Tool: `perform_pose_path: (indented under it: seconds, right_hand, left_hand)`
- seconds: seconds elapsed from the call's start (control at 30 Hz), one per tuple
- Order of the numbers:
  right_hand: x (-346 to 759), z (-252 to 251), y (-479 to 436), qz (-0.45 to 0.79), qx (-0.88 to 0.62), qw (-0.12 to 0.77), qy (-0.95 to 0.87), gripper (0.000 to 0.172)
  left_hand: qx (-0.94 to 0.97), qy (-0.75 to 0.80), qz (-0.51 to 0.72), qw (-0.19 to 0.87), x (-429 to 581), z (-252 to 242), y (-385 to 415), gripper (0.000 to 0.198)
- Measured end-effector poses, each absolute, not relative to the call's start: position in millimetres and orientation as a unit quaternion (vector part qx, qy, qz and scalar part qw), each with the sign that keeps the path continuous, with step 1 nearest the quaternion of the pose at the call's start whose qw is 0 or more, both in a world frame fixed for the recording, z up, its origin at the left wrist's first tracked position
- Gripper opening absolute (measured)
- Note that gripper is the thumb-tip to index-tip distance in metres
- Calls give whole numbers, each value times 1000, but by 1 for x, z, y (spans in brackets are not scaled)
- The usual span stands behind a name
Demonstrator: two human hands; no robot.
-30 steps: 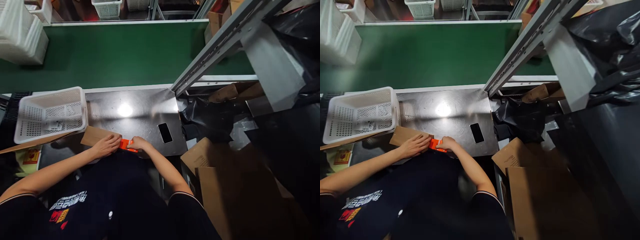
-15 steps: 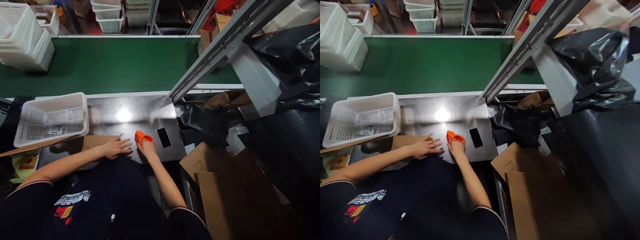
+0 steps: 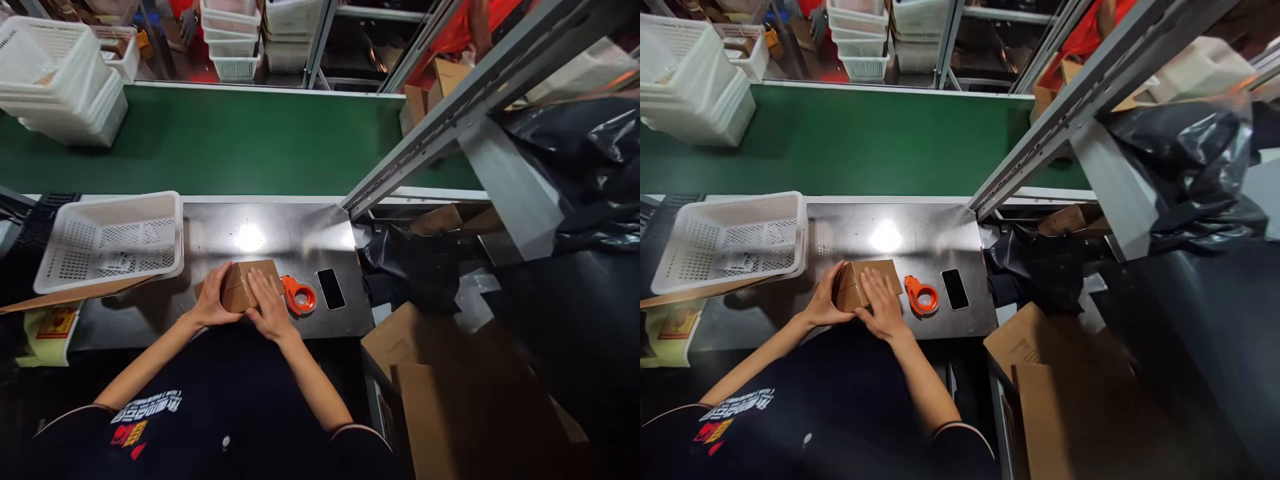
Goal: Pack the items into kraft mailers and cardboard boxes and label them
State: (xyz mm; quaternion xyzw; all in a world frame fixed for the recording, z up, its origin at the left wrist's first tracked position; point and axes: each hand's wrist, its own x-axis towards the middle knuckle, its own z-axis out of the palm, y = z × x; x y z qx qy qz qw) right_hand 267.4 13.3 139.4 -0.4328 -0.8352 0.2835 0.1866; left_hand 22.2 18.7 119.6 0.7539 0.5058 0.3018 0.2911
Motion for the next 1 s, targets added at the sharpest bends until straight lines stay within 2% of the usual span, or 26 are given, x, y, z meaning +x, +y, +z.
perform_pose_path:
  seconds: [0.1,0.17,0.23,0.3,0.4,0.5,0.57,0.63,0.7,0.8,0.9,1.0]
  right_hand:
    - [289,136,37,266,-510,159,-802,76]
    - [310,126,47,248,-577,159,-761,84]
    - [327,111,50,244,-628,196,-712,93]
    - [337,97,43,260,-651,243,-670,95]
    - [340,79,21,309,-668,269,-622,93]
    - [338,67,0,346,-673,264,-599,98]
    - [338,62,-8,351,-670,259,-601,101]
    - [340,59,-11,343,-672,257,-604,100]
    - [342,57,-12,328,-680,259,-602,97]
    - [344,57,-13,308,-698,270,-587,94]
    - [340,57,-19,317,-715,278,-557,91]
    - [330,52,-29,326,-724,287,-535,82]
  left_hand:
    - [663,548,384,337,33,107,25,135]
    - [589,572,403,404,37,95,36,135]
    - [509,608,395,464,36,87,48,125]
    - [474,654,352,473,26,94,53,110]
    - [581,644,290,404,-12,144,45,91]
    - [713,574,227,331,-77,225,52,63]
    - [724,627,162,237,-126,270,79,49]
    - [716,682,53,138,-172,288,120,39]
    - [702,702,-66,99,-209,276,158,32]
    - [689,678,-197,164,-242,221,188,28]
    - [688,655,-238,202,-257,166,184,22]
    - [703,636,-230,220,-268,131,169,24]
